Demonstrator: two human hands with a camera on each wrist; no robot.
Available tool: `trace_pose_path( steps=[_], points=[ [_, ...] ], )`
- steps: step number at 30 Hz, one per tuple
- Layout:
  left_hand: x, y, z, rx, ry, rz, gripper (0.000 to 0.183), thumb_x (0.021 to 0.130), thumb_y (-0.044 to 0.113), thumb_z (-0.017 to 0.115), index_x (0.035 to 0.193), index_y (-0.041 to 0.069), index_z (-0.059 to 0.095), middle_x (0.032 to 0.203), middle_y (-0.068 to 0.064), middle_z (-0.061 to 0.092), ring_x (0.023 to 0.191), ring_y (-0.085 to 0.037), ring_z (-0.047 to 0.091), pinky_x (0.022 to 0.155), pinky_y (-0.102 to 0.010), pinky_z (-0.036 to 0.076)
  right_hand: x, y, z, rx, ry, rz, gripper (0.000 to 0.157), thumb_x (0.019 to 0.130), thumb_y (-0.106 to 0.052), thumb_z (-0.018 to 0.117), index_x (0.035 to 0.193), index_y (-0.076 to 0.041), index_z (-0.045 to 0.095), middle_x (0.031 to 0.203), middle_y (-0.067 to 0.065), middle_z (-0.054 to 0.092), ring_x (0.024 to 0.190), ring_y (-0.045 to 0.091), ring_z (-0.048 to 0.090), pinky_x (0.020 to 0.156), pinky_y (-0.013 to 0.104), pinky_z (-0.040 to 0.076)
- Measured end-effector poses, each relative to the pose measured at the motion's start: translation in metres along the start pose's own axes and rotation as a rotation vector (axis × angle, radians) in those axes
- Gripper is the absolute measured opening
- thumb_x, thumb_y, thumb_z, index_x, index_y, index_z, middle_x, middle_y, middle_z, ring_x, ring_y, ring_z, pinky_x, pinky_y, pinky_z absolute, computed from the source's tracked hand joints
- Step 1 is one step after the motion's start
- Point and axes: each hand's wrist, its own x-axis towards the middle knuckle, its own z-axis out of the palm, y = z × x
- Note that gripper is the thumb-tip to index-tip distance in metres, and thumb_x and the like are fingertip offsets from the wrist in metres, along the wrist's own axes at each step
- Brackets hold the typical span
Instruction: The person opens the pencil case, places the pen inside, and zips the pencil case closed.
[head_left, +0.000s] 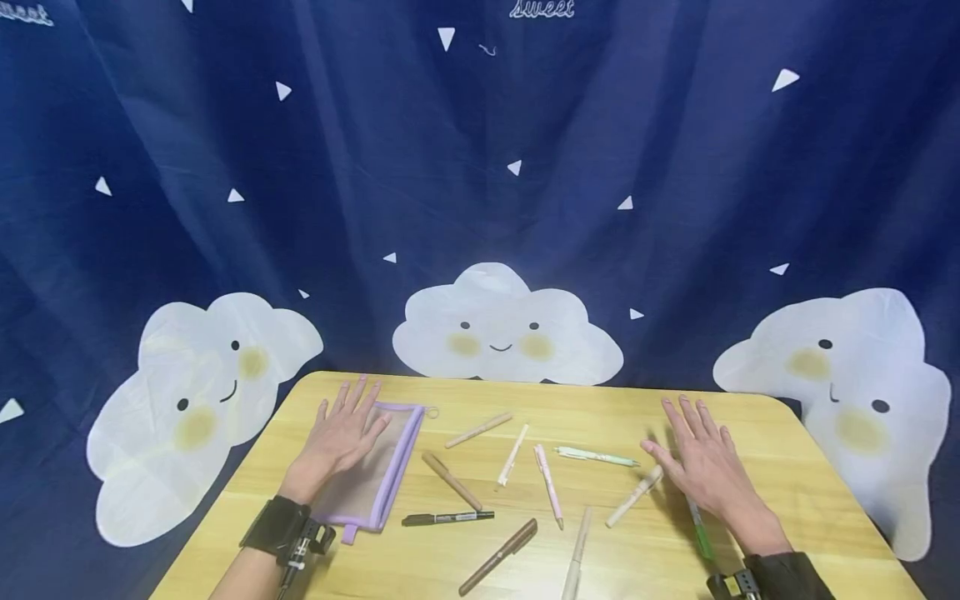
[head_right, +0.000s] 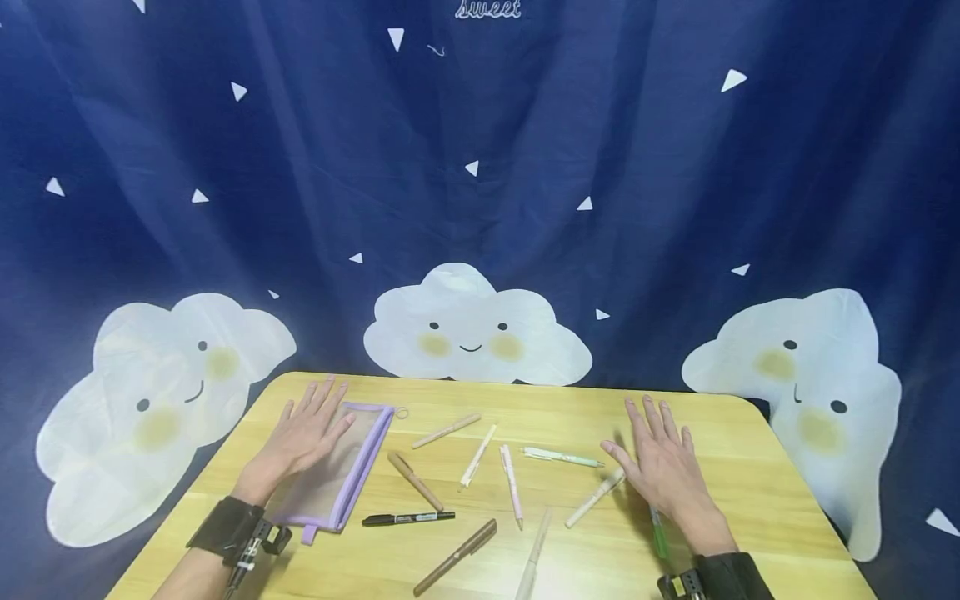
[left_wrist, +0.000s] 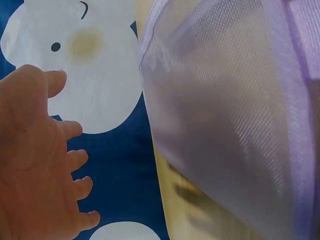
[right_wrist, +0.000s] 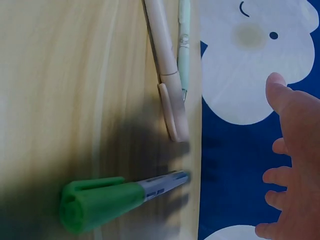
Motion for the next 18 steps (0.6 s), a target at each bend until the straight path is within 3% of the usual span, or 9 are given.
trace_pose_path(
  steps=[8, 14, 18],
  points=[
    [0.001, 0.003, 0.001, 0.01, -0.015, 0.002, 0.067, 0.103, 0.048, 0.038, 0.155, 0.006, 0.03, 0.161, -0.02, 0.018, 0.143, -0.047, 0.014, 0.109, -0.073, 0.012, 0.001, 0.001, 0.001, -0.011, -0.009, -0.004, 0.08, 0.097, -0.053, 0.051, 0.151, 0.002, 0.032, 0.152, 0.036, 0.026, 0.14, 0.053, 0.014, 0.097, 0.081, 0.019],
    [0.0, 0.001, -0.009, -0.034, -0.042, -0.048, 0.069, 0.104, 0.053, 0.03, 0.156, 0.009, 0.029, 0.161, -0.022, 0.015, 0.142, -0.05, 0.013, 0.105, -0.077, 0.014, 0.005, -0.002, -0.01, 0.051, 0.145, -0.06, 0.055, 0.097, -0.034, 0.06, 0.137, 0.002, 0.051, 0.138, 0.037, 0.043, 0.123, 0.057, 0.037, 0.089, 0.077, 0.034],
    [-0.004, 0.004, -0.019, -0.104, -0.038, -0.096, 0.068, 0.103, 0.054, 0.03, 0.158, 0.014, 0.024, 0.163, -0.02, 0.009, 0.142, -0.051, 0.01, 0.098, -0.082, 0.017, -0.003, -0.003, -0.025, 0.102, 0.196, -0.01, 0.046, 0.096, -0.024, 0.062, 0.133, 0.003, 0.054, 0.13, 0.033, 0.049, 0.113, 0.054, 0.044, 0.083, 0.073, 0.039]
  ],
)
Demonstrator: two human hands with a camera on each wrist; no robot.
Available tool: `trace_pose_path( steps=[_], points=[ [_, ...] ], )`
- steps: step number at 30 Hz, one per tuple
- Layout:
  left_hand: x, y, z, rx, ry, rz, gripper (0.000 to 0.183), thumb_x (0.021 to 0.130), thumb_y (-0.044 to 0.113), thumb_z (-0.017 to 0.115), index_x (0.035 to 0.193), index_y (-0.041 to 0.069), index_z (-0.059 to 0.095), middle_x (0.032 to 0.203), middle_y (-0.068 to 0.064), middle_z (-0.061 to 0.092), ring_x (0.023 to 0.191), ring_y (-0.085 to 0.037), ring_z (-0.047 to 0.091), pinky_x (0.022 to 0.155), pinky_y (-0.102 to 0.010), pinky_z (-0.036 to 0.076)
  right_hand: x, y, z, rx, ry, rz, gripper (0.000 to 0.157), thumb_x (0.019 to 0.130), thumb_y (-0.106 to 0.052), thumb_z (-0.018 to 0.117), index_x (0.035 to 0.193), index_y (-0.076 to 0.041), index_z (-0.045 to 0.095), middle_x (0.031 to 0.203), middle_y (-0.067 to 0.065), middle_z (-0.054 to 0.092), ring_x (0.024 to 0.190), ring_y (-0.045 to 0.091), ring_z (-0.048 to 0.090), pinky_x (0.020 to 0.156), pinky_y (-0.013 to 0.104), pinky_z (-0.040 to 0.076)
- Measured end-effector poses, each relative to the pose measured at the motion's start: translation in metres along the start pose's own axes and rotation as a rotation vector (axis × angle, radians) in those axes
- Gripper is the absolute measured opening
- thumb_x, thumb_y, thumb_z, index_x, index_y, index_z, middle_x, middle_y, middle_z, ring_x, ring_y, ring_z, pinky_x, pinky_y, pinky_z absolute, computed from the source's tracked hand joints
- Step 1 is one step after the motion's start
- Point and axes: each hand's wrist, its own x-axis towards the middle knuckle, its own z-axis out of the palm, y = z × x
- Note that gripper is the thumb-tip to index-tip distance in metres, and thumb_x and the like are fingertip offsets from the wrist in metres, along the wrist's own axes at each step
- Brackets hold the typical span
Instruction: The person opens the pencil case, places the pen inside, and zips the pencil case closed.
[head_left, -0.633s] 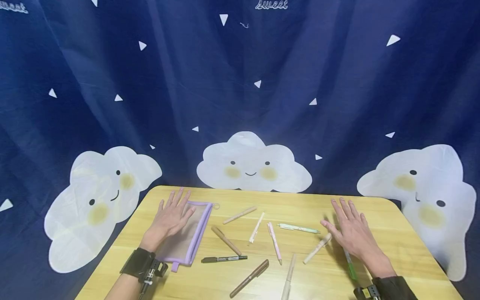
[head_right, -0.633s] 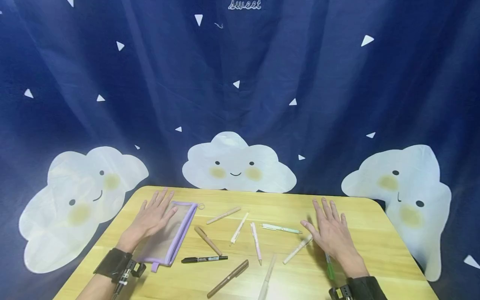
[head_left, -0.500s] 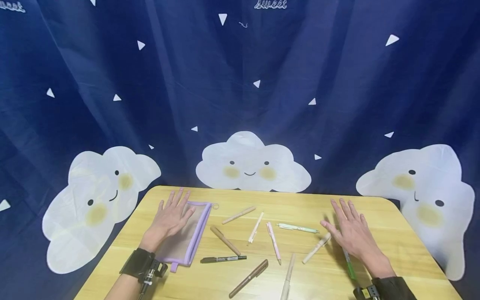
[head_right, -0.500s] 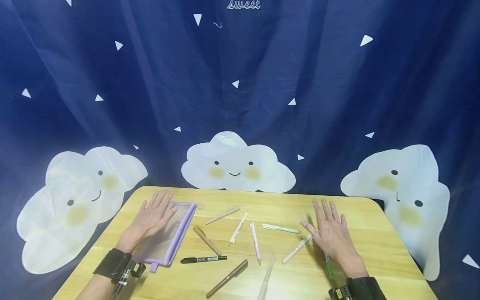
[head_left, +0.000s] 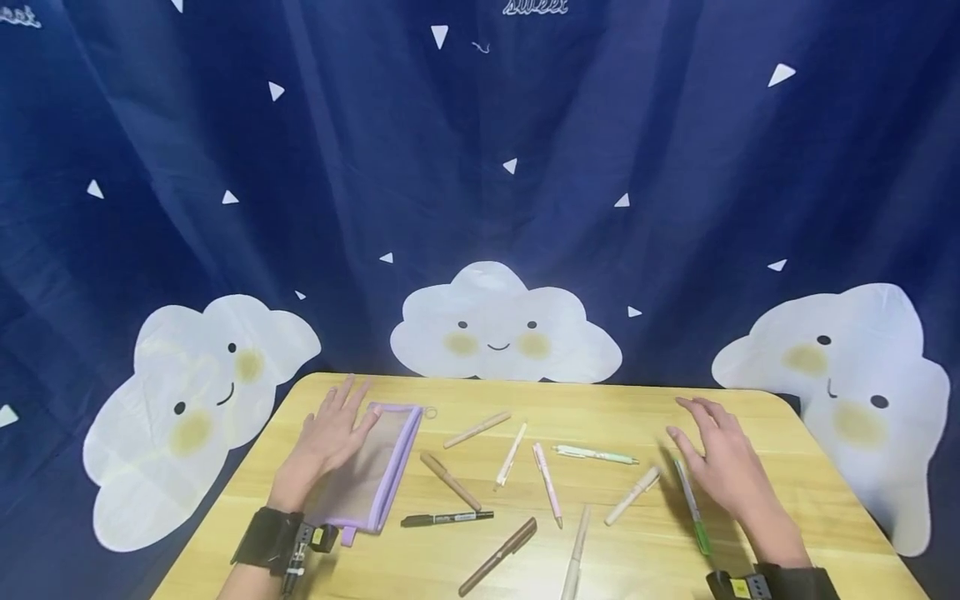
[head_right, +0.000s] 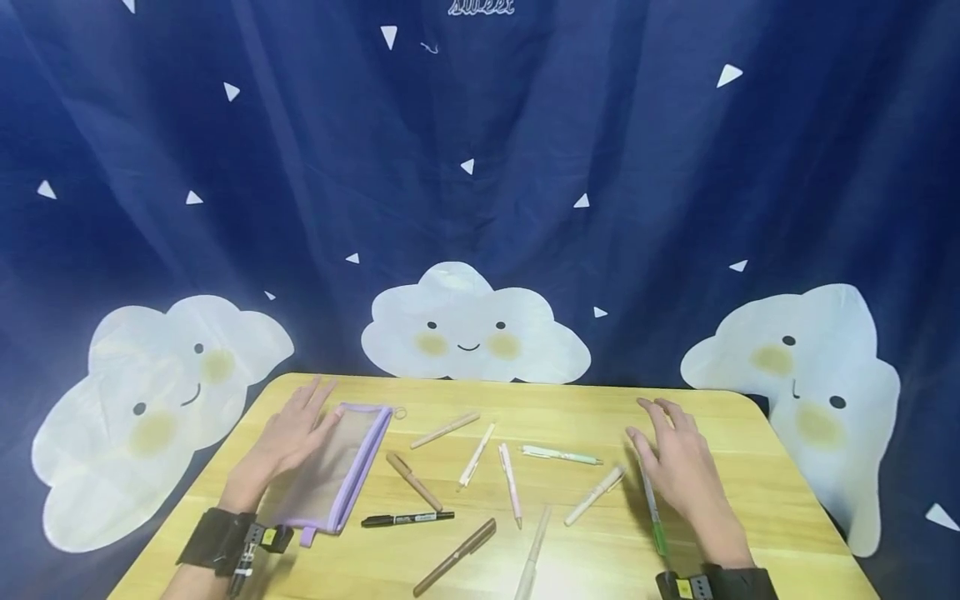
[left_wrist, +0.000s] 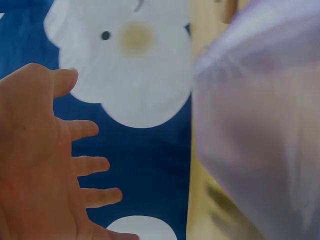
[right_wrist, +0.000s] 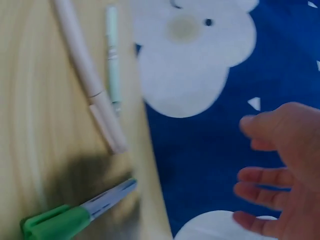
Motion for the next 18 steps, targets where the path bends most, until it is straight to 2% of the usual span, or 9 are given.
trace_pose_path(
  steps=[3, 6, 9, 12, 15, 18],
  points=[
    [-0.007, 0.003, -0.004, -0.057, 0.019, -0.011, 0.067, 0.104, 0.053, 0.03, 0.159, 0.016, 0.021, 0.163, -0.021, 0.007, 0.142, -0.051, 0.009, 0.092, -0.084, 0.023, -0.005, -0.002, -0.009, 0.024, -0.01, 0.052, 0.047, 0.096, -0.019, 0.063, 0.135, 0.003, 0.052, 0.125, 0.033, 0.05, 0.11, 0.053, 0.045, 0.079, 0.072, 0.041],
    [-0.014, 0.007, -0.002, -0.091, 0.048, 0.001, 0.067, 0.104, 0.053, 0.031, 0.157, 0.013, 0.025, 0.161, -0.026, 0.01, 0.141, -0.052, 0.012, 0.09, -0.083, 0.029, -0.011, -0.001, -0.017, 0.032, -0.039, 0.102, 0.049, 0.095, -0.017, 0.063, 0.137, 0.004, 0.049, 0.124, 0.035, 0.048, 0.108, 0.055, 0.044, 0.078, 0.073, 0.04],
    [-0.02, 0.011, 0.003, -0.093, 0.068, 0.027, 0.066, 0.103, 0.052, 0.033, 0.155, 0.01, 0.031, 0.158, -0.03, 0.014, 0.138, -0.055, 0.016, 0.089, -0.081, 0.033, -0.019, 0.001, -0.02, 0.028, -0.058, 0.136, 0.052, 0.093, -0.016, 0.065, 0.137, 0.006, 0.048, 0.122, 0.038, 0.047, 0.106, 0.057, 0.044, 0.076, 0.073, 0.04],
    [-0.024, 0.015, 0.012, -0.082, 0.064, 0.041, 0.065, 0.103, 0.051, 0.037, 0.155, 0.013, 0.033, 0.159, -0.028, 0.016, 0.138, -0.055, 0.018, 0.088, -0.081, 0.035, -0.024, 0.003, -0.02, 0.018, -0.087, 0.158, 0.051, 0.092, -0.017, 0.066, 0.134, 0.006, 0.049, 0.118, 0.038, 0.049, 0.1, 0.055, 0.049, 0.071, 0.07, 0.043],
    [-0.026, 0.018, 0.021, -0.084, 0.04, 0.033, 0.064, 0.102, 0.05, 0.04, 0.156, 0.018, 0.031, 0.161, -0.024, 0.013, 0.139, -0.053, 0.017, 0.087, -0.082, 0.033, -0.028, 0.005, -0.019, 0.01, -0.166, 0.179, 0.049, 0.092, -0.021, 0.066, 0.131, 0.005, 0.051, 0.112, 0.035, 0.054, 0.094, 0.05, 0.056, 0.067, 0.066, 0.047],
    [-0.029, 0.019, 0.029, -0.103, -0.033, -0.024, 0.067, 0.101, 0.054, 0.04, 0.158, 0.022, 0.027, 0.163, -0.021, 0.007, 0.14, -0.054, 0.01, 0.088, -0.086, 0.023, -0.03, 0.009, -0.016, 0.02, -0.314, 0.198, 0.05, 0.093, -0.025, 0.066, 0.129, 0.007, 0.052, 0.102, 0.029, 0.062, 0.086, 0.043, 0.062, 0.066, 0.06, 0.052]
  ],
)
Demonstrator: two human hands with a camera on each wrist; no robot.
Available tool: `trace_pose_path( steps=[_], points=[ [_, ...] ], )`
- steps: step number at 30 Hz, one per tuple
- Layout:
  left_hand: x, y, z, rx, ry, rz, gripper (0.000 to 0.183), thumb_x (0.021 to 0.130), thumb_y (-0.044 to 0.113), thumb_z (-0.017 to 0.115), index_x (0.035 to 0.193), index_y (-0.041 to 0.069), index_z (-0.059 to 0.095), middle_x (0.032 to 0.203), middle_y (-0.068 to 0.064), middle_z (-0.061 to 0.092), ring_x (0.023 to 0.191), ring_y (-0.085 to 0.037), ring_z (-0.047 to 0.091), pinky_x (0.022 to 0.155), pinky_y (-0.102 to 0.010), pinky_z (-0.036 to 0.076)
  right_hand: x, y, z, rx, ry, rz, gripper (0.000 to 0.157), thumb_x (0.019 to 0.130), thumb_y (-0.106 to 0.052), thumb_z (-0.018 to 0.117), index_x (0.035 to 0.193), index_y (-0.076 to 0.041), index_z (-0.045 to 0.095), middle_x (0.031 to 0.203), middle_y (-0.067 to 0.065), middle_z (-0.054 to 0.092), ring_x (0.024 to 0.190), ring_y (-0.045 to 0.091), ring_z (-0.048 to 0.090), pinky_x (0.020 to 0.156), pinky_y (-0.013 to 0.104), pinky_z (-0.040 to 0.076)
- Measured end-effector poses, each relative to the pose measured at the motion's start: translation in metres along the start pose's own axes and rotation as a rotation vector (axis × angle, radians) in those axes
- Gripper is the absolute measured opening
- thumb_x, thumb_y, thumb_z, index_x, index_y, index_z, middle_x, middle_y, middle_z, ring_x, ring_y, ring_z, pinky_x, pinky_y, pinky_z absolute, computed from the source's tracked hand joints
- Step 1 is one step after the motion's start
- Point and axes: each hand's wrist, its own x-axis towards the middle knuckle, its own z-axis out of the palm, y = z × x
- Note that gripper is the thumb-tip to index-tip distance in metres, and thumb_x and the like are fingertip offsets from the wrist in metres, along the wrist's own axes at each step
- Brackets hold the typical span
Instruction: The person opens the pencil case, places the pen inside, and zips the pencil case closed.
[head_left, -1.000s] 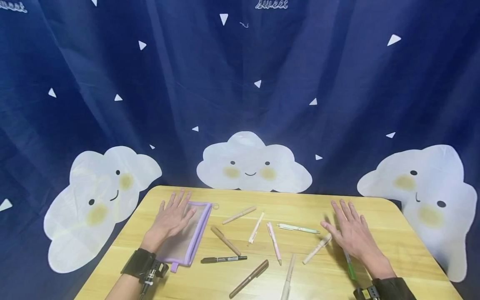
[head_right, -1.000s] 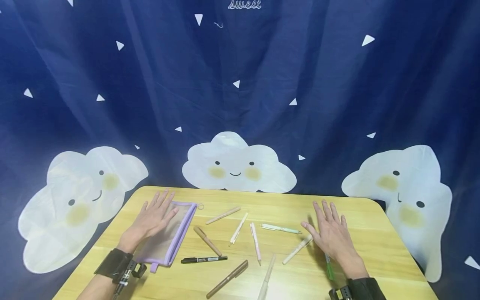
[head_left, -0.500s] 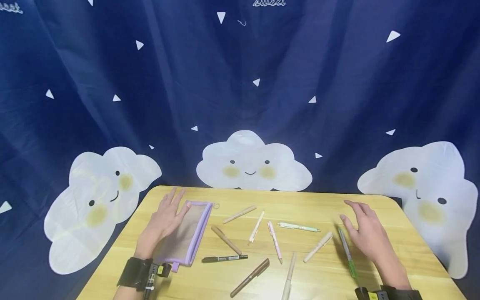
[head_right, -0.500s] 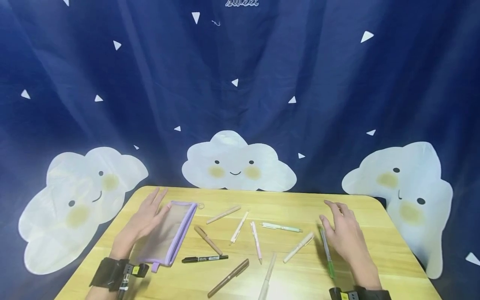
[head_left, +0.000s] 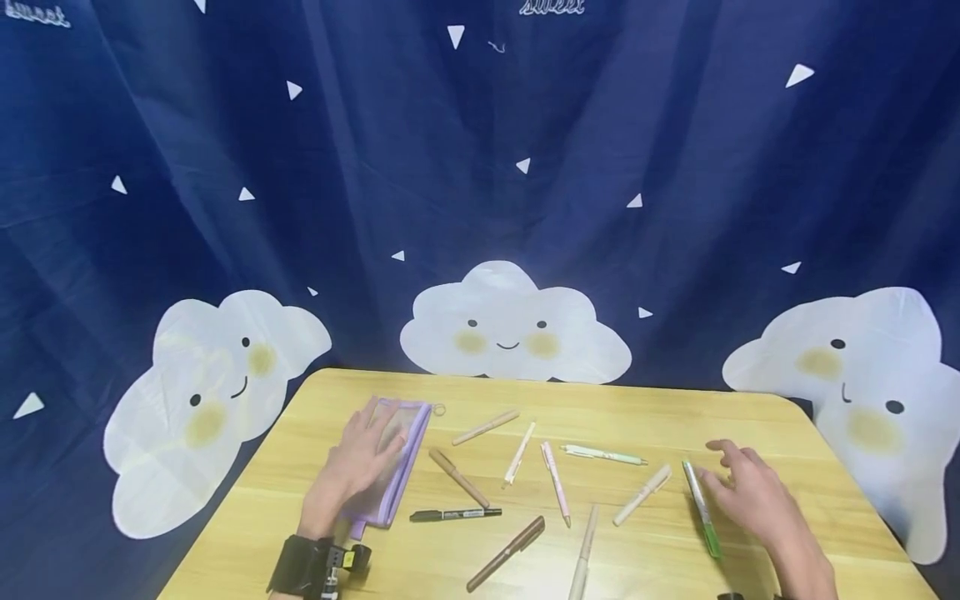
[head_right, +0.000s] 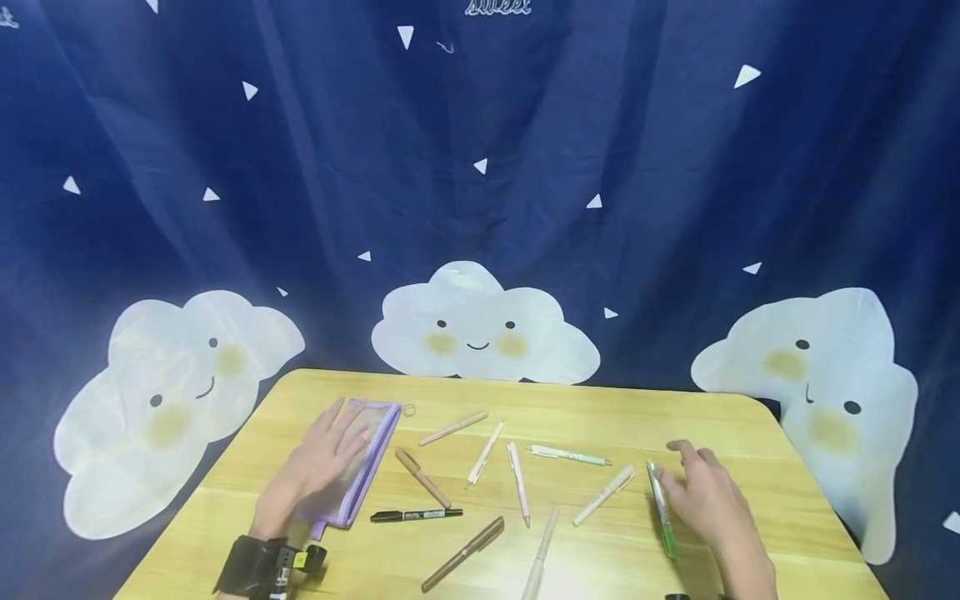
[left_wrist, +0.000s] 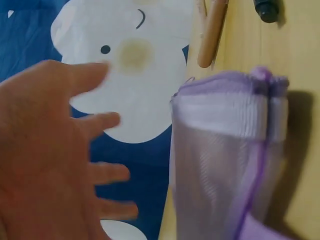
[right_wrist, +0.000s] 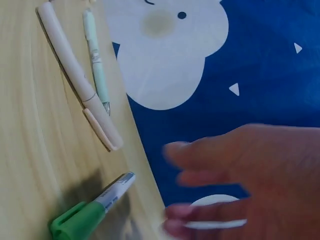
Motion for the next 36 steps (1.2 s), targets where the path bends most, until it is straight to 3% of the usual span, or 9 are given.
trace_pose_path(
  steps=[4, 7, 15, 20, 24, 30, 36],
  points=[
    [-0.003, 0.002, 0.007, -0.009, -0.114, -0.1, 0.075, 0.097, 0.066, 0.034, 0.159, 0.026, 0.022, 0.163, -0.02, -0.002, 0.14, -0.057, -0.001, 0.085, -0.09, 0.009, 0.0, 0.006, 0.004, 0.019, -0.193, 0.041, 0.057, 0.092, -0.029, 0.067, 0.128, 0.012, 0.052, 0.084, 0.014, 0.066, 0.076, 0.029, 0.062, 0.063, 0.048, 0.054],
    [-0.004, 0.003, 0.01, 0.0, -0.131, -0.129, 0.077, 0.095, 0.068, 0.035, 0.158, 0.026, 0.024, 0.163, -0.022, -0.002, 0.139, -0.058, -0.002, 0.083, -0.091, 0.009, 0.0, 0.008, 0.008, 0.014, -0.255, 0.061, 0.062, 0.09, -0.032, 0.068, 0.128, 0.014, 0.05, 0.077, 0.006, 0.062, 0.071, 0.024, 0.06, 0.059, 0.044, 0.053],
    [-0.005, 0.004, 0.019, 0.024, -0.11, -0.11, 0.076, 0.092, 0.063, 0.05, 0.156, 0.028, 0.031, 0.161, -0.025, 0.006, 0.139, -0.058, 0.004, 0.084, -0.09, 0.016, 0.001, 0.002, 0.019, 0.018, -0.26, 0.057, 0.062, 0.086, -0.025, 0.073, 0.128, 0.014, 0.048, 0.071, 0.004, 0.056, 0.065, 0.017, 0.052, 0.054, 0.036, 0.049],
    [-0.004, 0.004, 0.023, 0.041, -0.099, -0.103, 0.069, 0.094, 0.049, 0.055, 0.156, 0.027, 0.032, 0.16, -0.027, 0.012, 0.138, -0.059, 0.011, 0.084, -0.089, 0.019, 0.001, 0.0, 0.024, 0.014, -0.248, 0.077, 0.056, 0.083, -0.011, 0.073, 0.127, 0.013, 0.048, 0.074, 0.004, 0.06, 0.067, 0.018, 0.057, 0.056, 0.041, 0.053],
    [-0.002, 0.005, 0.023, 0.041, -0.091, -0.102, 0.064, 0.097, 0.039, 0.051, 0.156, 0.026, 0.032, 0.159, -0.026, 0.017, 0.137, -0.059, 0.016, 0.084, -0.089, 0.019, 0.0, 0.0, 0.026, -0.003, -0.234, 0.095, 0.056, 0.079, -0.001, 0.067, 0.13, 0.011, 0.048, 0.073, 0.004, 0.062, 0.065, 0.019, 0.058, 0.056, 0.043, 0.053],
    [-0.001, 0.005, 0.024, 0.033, -0.072, -0.099, 0.056, 0.101, 0.035, 0.04, 0.155, 0.024, 0.033, 0.159, -0.027, 0.019, 0.135, -0.061, 0.018, 0.083, -0.089, 0.022, -0.002, -0.001, 0.025, -0.014, -0.217, 0.097, 0.058, 0.076, 0.0, 0.065, 0.13, 0.01, 0.049, 0.076, 0.006, 0.064, 0.067, 0.022, 0.059, 0.057, 0.047, 0.053],
    [-0.001, 0.005, 0.023, -0.003, -0.026, -0.021, 0.05, 0.105, 0.023, 0.032, 0.153, 0.012, 0.038, 0.154, -0.033, 0.026, 0.137, -0.054, 0.022, 0.107, -0.072, 0.022, -0.002, -0.002, 0.022, -0.022, -0.217, 0.101, 0.058, 0.076, -0.001, 0.065, 0.131, 0.011, 0.048, 0.081, 0.009, 0.067, 0.07, 0.024, 0.062, 0.059, 0.05, 0.055]
  ],
)
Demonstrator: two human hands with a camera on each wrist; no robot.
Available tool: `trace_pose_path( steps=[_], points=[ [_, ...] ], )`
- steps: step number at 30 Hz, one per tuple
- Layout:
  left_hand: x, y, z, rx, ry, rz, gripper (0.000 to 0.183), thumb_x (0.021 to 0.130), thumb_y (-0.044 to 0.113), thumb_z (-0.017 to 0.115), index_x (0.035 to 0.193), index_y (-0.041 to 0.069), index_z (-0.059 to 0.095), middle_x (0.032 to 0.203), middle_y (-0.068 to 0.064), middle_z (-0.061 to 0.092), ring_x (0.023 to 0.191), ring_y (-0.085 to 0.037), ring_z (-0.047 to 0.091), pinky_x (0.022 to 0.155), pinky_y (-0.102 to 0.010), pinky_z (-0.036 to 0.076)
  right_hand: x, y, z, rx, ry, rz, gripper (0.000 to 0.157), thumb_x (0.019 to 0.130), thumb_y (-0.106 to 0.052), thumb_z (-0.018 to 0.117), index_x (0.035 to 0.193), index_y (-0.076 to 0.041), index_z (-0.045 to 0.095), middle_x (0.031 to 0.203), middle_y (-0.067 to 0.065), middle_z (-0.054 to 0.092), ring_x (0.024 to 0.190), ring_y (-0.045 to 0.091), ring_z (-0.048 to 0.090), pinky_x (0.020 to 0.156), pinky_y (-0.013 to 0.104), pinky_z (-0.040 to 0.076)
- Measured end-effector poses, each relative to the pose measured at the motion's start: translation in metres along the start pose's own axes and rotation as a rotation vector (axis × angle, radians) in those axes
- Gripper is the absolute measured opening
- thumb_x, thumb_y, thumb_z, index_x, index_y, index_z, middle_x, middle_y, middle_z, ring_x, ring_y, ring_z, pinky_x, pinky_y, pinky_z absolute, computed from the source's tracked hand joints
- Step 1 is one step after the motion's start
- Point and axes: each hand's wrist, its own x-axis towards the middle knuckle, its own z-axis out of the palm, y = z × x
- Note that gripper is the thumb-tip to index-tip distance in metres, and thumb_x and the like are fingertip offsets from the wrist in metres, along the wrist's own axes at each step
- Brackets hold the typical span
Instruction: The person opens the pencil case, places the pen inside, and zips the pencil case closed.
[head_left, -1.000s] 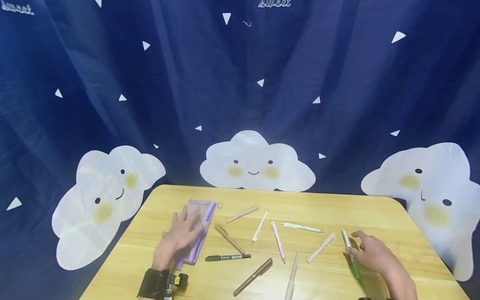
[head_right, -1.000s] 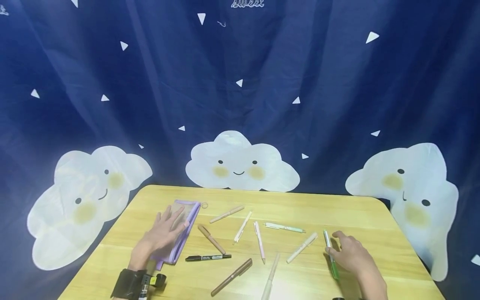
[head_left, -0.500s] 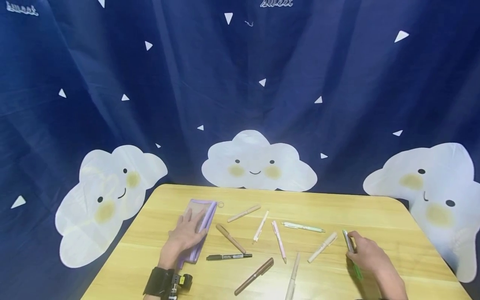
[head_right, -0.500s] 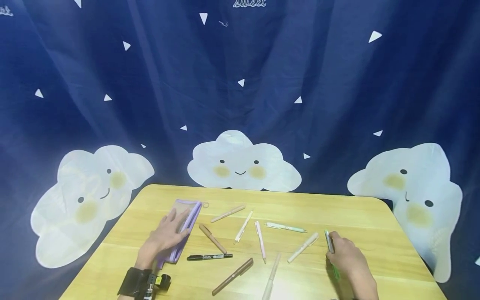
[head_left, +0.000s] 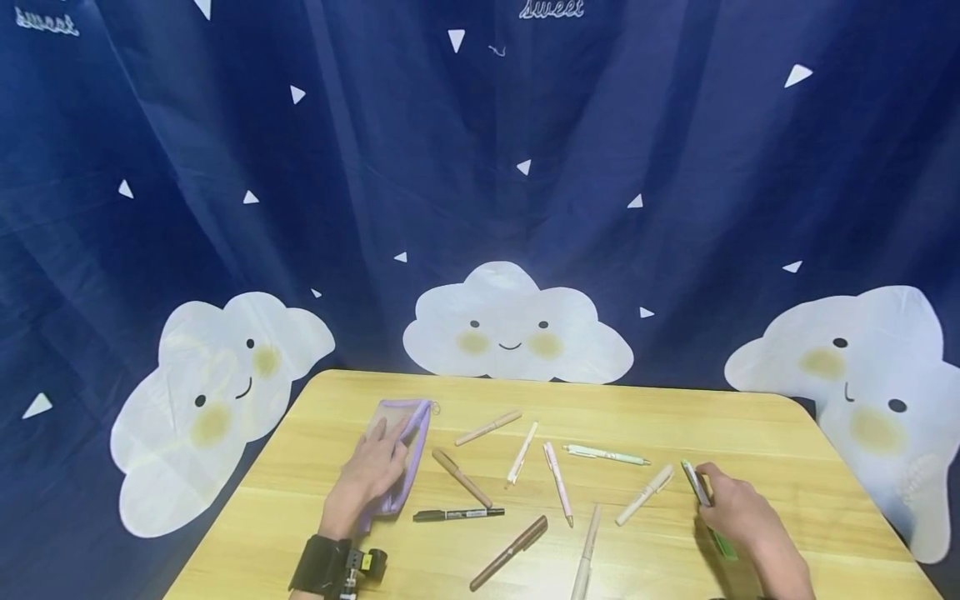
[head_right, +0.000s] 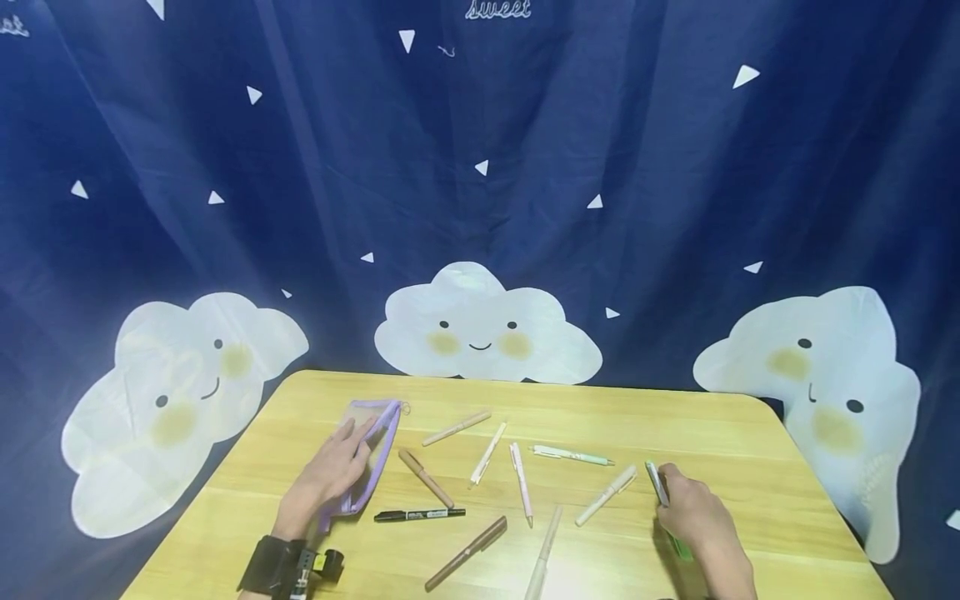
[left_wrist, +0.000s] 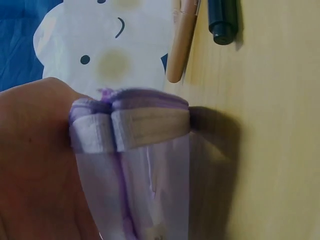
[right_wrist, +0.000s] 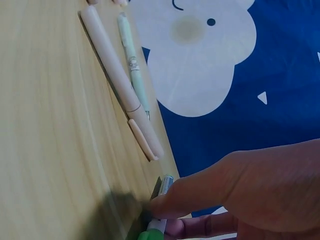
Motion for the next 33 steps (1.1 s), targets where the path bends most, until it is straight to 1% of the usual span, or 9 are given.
trace_pose_path(
  steps=[2, 3, 8, 12, 17, 21, 24, 28, 33],
  points=[
    [0.0, 0.0, -0.001, -0.012, 0.017, 0.019, 0.049, 0.105, 0.021, 0.031, 0.153, 0.01, 0.038, 0.152, -0.035, 0.027, 0.137, -0.053, 0.024, 0.112, -0.066, 0.02, -0.001, -0.002, -0.002, 0.001, 0.005, 0.005, 0.058, 0.078, -0.001, 0.065, 0.132, 0.011, 0.048, 0.083, 0.009, 0.068, 0.069, 0.022, 0.061, 0.056, 0.046, 0.054],
    [0.0, 0.001, -0.001, -0.021, 0.022, 0.022, 0.049, 0.105, 0.021, 0.031, 0.153, 0.011, 0.038, 0.152, -0.035, 0.027, 0.136, -0.054, 0.025, 0.111, -0.067, 0.021, -0.001, -0.003, -0.003, 0.005, 0.007, 0.008, 0.057, 0.079, -0.001, 0.065, 0.132, 0.011, 0.048, 0.084, 0.01, 0.068, 0.067, 0.021, 0.061, 0.054, 0.044, 0.053],
    [-0.004, 0.003, -0.002, -0.064, 0.029, -0.002, 0.049, 0.107, 0.025, 0.03, 0.155, 0.016, 0.034, 0.154, -0.034, 0.024, 0.131, -0.059, 0.029, 0.1, -0.076, 0.028, -0.005, -0.011, -0.004, 0.021, 0.063, -0.003, 0.051, 0.083, -0.002, 0.062, 0.132, 0.009, 0.052, 0.08, 0.005, 0.066, 0.061, 0.016, 0.054, 0.047, 0.033, 0.045],
    [-0.004, 0.003, -0.003, -0.067, 0.049, 0.0, 0.05, 0.107, 0.026, 0.03, 0.156, 0.018, 0.033, 0.155, -0.032, 0.024, 0.13, -0.059, 0.032, 0.097, -0.076, 0.032, -0.004, -0.022, -0.004, 0.034, 0.139, -0.055, 0.047, 0.084, -0.005, 0.062, 0.129, 0.007, 0.055, 0.075, 0.002, 0.064, 0.057, 0.014, 0.052, 0.045, 0.031, 0.044],
    [0.002, 0.002, -0.005, -0.065, 0.103, 0.009, 0.05, 0.106, 0.027, 0.029, 0.156, 0.021, 0.032, 0.153, -0.031, 0.028, 0.125, -0.059, 0.04, 0.092, -0.076, 0.037, 0.003, -0.035, -0.007, 0.038, 0.238, -0.12, 0.047, 0.084, -0.004, 0.063, 0.13, 0.006, 0.054, 0.076, 0.006, 0.066, 0.052, 0.013, 0.051, 0.041, 0.031, 0.041],
    [0.006, 0.001, -0.007, -0.091, 0.138, 0.0, 0.051, 0.106, 0.027, 0.029, 0.157, 0.024, 0.03, 0.15, -0.031, 0.033, 0.123, -0.057, 0.043, 0.09, -0.076, 0.039, 0.006, -0.044, -0.009, 0.043, 0.272, -0.139, 0.049, 0.085, -0.005, 0.064, 0.132, 0.002, 0.054, 0.077, 0.007, 0.066, 0.052, 0.014, 0.05, 0.041, 0.031, 0.04],
    [0.007, 0.001, -0.008, -0.112, 0.137, -0.005, 0.051, 0.106, 0.028, 0.029, 0.157, 0.025, 0.028, 0.149, -0.03, 0.035, 0.124, -0.055, 0.044, 0.091, -0.074, 0.04, 0.009, -0.05, -0.009, 0.054, 0.278, -0.151, 0.049, 0.087, -0.006, 0.063, 0.134, 0.0, 0.053, 0.076, 0.006, 0.067, 0.052, 0.014, 0.05, 0.042, 0.031, 0.039],
    [0.008, 0.001, -0.01, -0.138, 0.106, -0.003, 0.051, 0.107, 0.027, 0.029, 0.158, 0.025, 0.025, 0.15, -0.025, 0.037, 0.127, -0.051, 0.043, 0.096, -0.072, 0.038, 0.014, -0.059, -0.008, 0.054, 0.279, -0.173, 0.048, 0.089, -0.007, 0.061, 0.135, 0.0, 0.052, 0.076, 0.006, 0.068, 0.052, 0.014, 0.05, 0.043, 0.031, 0.039],
    [0.008, 0.0, -0.014, -0.174, 0.093, 0.044, 0.051, 0.108, 0.025, 0.028, 0.158, 0.022, 0.024, 0.15, -0.024, 0.037, 0.132, -0.047, 0.038, 0.101, -0.071, 0.034, 0.02, -0.074, -0.006, 0.06, 0.296, -0.2, 0.047, 0.088, -0.006, 0.059, 0.134, 0.001, 0.054, 0.076, 0.007, 0.068, 0.053, 0.014, 0.052, 0.043, 0.031, 0.04]
  ],
)
